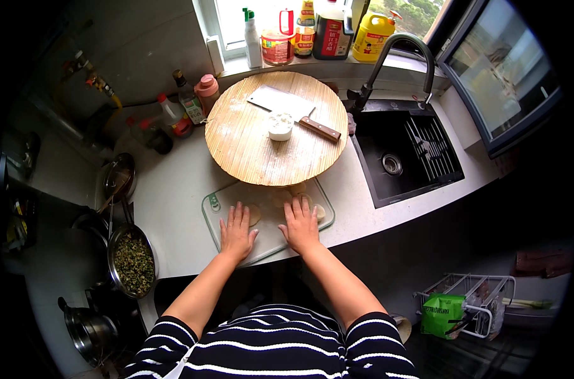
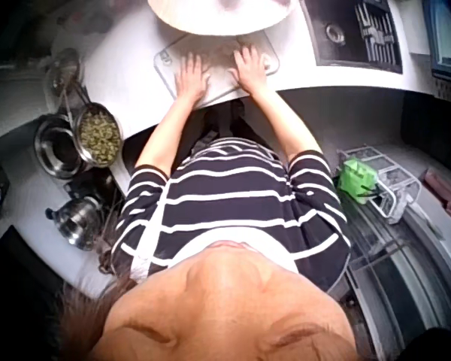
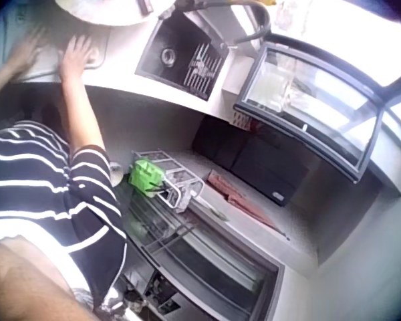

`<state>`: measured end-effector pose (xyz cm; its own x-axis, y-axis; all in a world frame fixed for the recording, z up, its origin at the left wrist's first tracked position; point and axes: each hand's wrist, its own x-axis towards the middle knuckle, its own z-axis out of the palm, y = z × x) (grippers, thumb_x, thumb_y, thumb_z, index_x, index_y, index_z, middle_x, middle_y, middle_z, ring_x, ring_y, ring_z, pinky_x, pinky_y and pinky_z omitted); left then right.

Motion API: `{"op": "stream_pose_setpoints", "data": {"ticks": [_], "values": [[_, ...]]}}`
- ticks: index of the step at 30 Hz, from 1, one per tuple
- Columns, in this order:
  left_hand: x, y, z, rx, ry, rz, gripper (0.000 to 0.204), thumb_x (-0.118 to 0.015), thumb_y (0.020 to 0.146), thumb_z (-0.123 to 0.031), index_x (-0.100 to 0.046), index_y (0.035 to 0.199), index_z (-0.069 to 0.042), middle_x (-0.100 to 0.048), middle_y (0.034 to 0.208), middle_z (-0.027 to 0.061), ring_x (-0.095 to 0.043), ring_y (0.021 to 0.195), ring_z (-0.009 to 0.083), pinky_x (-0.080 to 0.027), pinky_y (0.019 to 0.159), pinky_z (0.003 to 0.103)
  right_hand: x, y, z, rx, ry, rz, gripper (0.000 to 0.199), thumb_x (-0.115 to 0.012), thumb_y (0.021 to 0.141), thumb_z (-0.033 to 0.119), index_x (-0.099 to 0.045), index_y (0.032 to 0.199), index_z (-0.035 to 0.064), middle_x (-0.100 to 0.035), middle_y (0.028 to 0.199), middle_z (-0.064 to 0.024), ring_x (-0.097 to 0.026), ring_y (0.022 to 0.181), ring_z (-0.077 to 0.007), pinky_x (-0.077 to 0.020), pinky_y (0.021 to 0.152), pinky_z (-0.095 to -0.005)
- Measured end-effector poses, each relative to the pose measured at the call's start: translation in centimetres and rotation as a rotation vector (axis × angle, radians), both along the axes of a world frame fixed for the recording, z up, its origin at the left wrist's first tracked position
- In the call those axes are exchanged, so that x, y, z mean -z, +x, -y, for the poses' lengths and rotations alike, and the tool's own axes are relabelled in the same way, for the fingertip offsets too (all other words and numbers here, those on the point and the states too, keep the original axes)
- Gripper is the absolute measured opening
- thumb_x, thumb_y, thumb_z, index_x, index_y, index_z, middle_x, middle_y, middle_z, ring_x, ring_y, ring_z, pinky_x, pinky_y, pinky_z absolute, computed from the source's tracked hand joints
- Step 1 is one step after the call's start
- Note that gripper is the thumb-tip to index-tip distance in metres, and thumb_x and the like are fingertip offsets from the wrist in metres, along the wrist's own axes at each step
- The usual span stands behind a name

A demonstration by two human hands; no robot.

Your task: The person cuts a piece of dough on a cutting board using a knife, scoops flour into a small container from a bag, and flattens the dough pieces with a rolling pin.

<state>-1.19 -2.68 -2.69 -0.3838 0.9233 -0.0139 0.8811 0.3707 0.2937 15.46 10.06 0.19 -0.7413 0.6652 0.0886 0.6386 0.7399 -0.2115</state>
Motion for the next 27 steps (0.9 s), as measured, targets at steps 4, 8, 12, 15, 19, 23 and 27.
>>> {"op": "stream_pose_setpoints", "data": {"ticks": [4,8,12,15,19,23,27], "values": [[-1.0,0.3,-1.2,0.091,-0.215,0.03,0.074,-0.056,0.09,-0.039,-0.026,0.148,-0.006,-0.021,0.156,0.0121,-0.018,0.143,0.0347,-0.015,0.11,0.065,1.7,0.5,-0.5,-0.01,-0.166,0.263,0.071,-0.059,0.087,0.045,-0.038,0.14,0.0017,-0.026,0.152,-0.0168,-0.021,0.142,-0.0363,-0.0219,0.109,-0.061],[-1.4,2.7,-3.5,0.168,0.047,-0.017,0.071,-0.056,0.09,-0.033,-0.027,0.148,-0.004,-0.024,0.155,0.0142,-0.023,0.142,0.0359,-0.014,0.109,0.065,0.6,1.3,0.0,0.195,-0.06,0.089,0.077,-0.059,0.087,0.04,-0.028,0.144,-0.0018,-0.019,0.154,-0.021,-0.015,0.144,-0.0367,-0.0191,0.112,-0.0591],[-1.8,8.0,-7.5,0.337,0.229,0.051,0.068,-0.057,0.088,-0.026,-0.031,0.147,-0.004,-0.024,0.155,0.0153,-0.022,0.143,0.0358,-0.013,0.11,0.064,2.7,5.2,-2.5,0.088,-0.413,-0.103,0.068,-0.059,0.085,0.022,-0.032,0.144,0.0,-0.024,0.152,-0.0228,-0.02,0.142,-0.04,-0.0238,0.114,-0.0529],[-3.0,13.4,-10.8,0.395,0.317,0.176,0.066,-0.057,0.089,-0.025,-0.031,0.146,-0.003,-0.024,0.155,0.0179,-0.019,0.144,0.0366,-0.011,0.111,0.062,2.5,9.9,-4.2,0.125,-0.272,-0.466,0.058,-0.055,0.084,0.012,-0.042,0.14,0.0038,-0.029,0.15,-0.0219,-0.028,0.139,-0.0408,-0.0277,0.114,-0.0458],[-4.6,23.3,-16.4,0.52,0.456,0.43,0.059,-0.054,0.092,-0.019,-0.033,0.143,0.003,-0.031,0.149,0.0261,-0.032,0.137,0.0408,-0.023,0.111,0.052,-1.5,20.3,-7.0,0.251,-0.369,-0.765,0.054,-0.053,0.084,0.005,-0.046,0.137,0.0033,-0.04,0.144,-0.0211,-0.038,0.134,-0.0363,-0.0333,0.111,-0.0415],[-5.8,38.5,-24.2,0.568,0.397,0.876,0.05,-0.06,0.088,-0.007,-0.044,0.135,0.001,-0.039,0.144,0.022,-0.048,0.125,0.033,-0.039,0.102,0.04,-3.2,35.3,-11.1,0.518,-0.257,-0.954,0.04,-0.062,0.085,0.005,-0.057,0.125,0.0035,-0.056,0.13,-0.0162,-0.057,0.117,-0.0297,-0.049,0.094,-0.0354],[-8.1,51.3,-30.9,0.556,0.272,1.07,0.048,-0.066,0.085,-0.004,-0.05,0.13,-0.005,-0.044,0.141,0.013,-0.058,0.11,0.0218,-0.046,0.091,0.034,-4.2,51.1,-15.2,0.805,-0.219,-1.024,0.023,-0.073,0.083,0.021,-0.063,0.099,0.0064,-0.061,0.12,-0.0171,-0.061,0.107,-0.0314,-0.0532,0.078,-0.0363]]}}
